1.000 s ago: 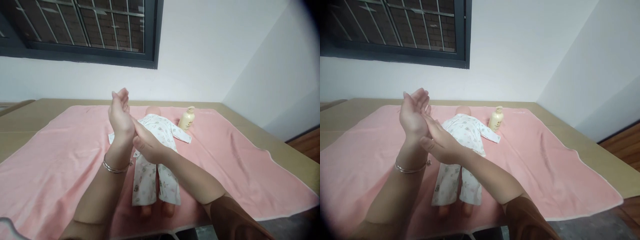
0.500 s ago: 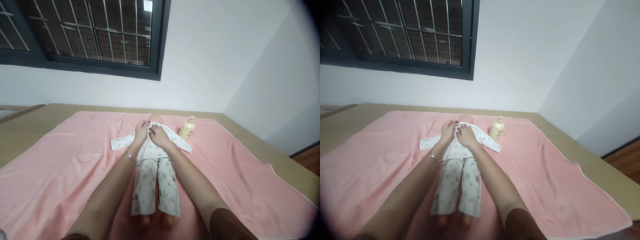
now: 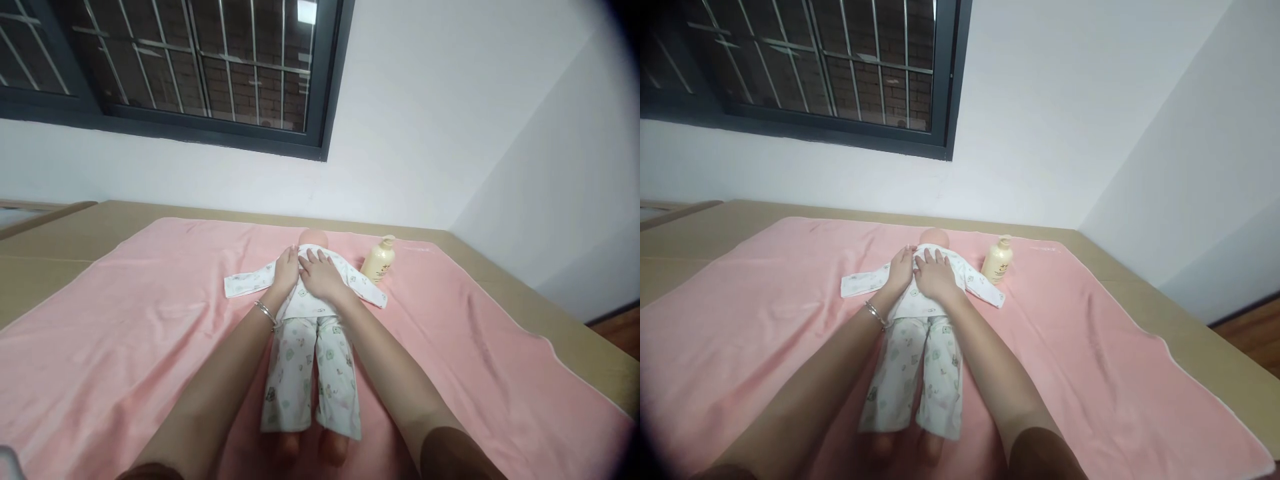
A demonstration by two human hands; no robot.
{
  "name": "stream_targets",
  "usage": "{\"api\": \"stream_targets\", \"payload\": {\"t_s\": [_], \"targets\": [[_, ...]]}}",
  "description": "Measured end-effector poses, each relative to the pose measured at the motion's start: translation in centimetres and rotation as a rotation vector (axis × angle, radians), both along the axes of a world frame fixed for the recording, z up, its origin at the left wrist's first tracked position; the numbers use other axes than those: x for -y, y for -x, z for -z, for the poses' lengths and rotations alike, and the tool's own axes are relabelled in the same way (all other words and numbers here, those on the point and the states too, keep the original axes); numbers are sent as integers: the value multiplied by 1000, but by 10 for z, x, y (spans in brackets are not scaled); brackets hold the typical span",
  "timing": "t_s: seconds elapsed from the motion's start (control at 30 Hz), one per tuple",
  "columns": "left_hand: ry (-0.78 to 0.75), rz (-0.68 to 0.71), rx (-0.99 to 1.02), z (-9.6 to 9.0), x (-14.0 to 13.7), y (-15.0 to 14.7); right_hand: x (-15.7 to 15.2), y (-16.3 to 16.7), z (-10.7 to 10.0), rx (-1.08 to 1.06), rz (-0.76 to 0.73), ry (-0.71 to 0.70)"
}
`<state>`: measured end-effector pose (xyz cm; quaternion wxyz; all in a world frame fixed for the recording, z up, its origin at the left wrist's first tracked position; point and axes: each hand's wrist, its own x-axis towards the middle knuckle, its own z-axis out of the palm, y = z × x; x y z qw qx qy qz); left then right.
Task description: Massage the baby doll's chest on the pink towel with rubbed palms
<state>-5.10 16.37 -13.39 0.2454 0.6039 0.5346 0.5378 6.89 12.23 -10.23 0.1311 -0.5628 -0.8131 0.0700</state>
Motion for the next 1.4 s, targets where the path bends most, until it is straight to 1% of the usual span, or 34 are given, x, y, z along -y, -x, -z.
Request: {"api": "stream_targets", "payload": {"t_s": [0.07, 0.13, 0.2, 0.27, 0.3, 0.33, 0.37, 0.43, 0.53, 0.6, 0.63, 0.7, 0.77, 0.83, 0.87, 0.93, 1.0, 1.03, 1.1, 1.23, 1.3, 1.4], "targets": [[-4, 2, -28, 0, 0, 0, -8, -8, 1, -49, -11, 1], [-2, -6, -44, 0, 0, 0, -15, -15, 2, -84, 29, 19], [3, -14, -41, 2, 0, 0, -15, -15, 3, -90, 139, 38], [4, -18, -32, 2, -1, -1, -7, -7, 2, -65, 268, 40], [4, -19, -29, 3, -1, -1, -1, 0, 2, -42, 301, 32], [6, -21, -27, 3, -1, -1, 5, 6, 2, -16, 301, 17], [8, -25, -22, 3, -1, -1, 10, 12, 1, 11, 270, -1], [15, -35, -7, 2, -1, 0, 15, 18, 0, 43, 161, -39], [11, -36, 2, 2, -1, 0, 6, 9, 2, 8, 35, -59], [1, -25, -10, 3, 0, 0, -6, -4, 4, -42, 20, -41], [-2, -21, -15, 3, 0, 0, -12, -9, 5, -64, 40, -31], [5, -17, -18, 3, 0, 1, -18, -16, 6, -82, 133, -32], [21, -18, -22, 1, -1, 0, -14, -14, 4, -62, 248, -43], [46, -21, -37, -3, -3, 0, -2, -6, 0, -22, 305, -33], [59, -23, -43, -5, -3, -1, 5, 0, -3, -3, 288, -18], [78, -22, -40, -9, -4, -4, 17, 9, -8, 27, 175, 20], [81, -16, -24, -11, -4, -6, 21, 13, -11, 19, 44, 33], [78, -13, -23, -12, -3, -7, 20, 12, -11, -3, 7, 30], [66, -13, -54, -11, 1, -9, 12, 7, -8, -71, 1, 5], [1, 5, -225, -7, 6, -10, -11, -13, 3, -167, 41, -32], [-25, 12, -286, -4, 5, -10, -20, -24, 7, -187, 2, -28], [-20, 0, -343, -2, 1, -7, -25, -39, 7, -235, -53, -31]]}}
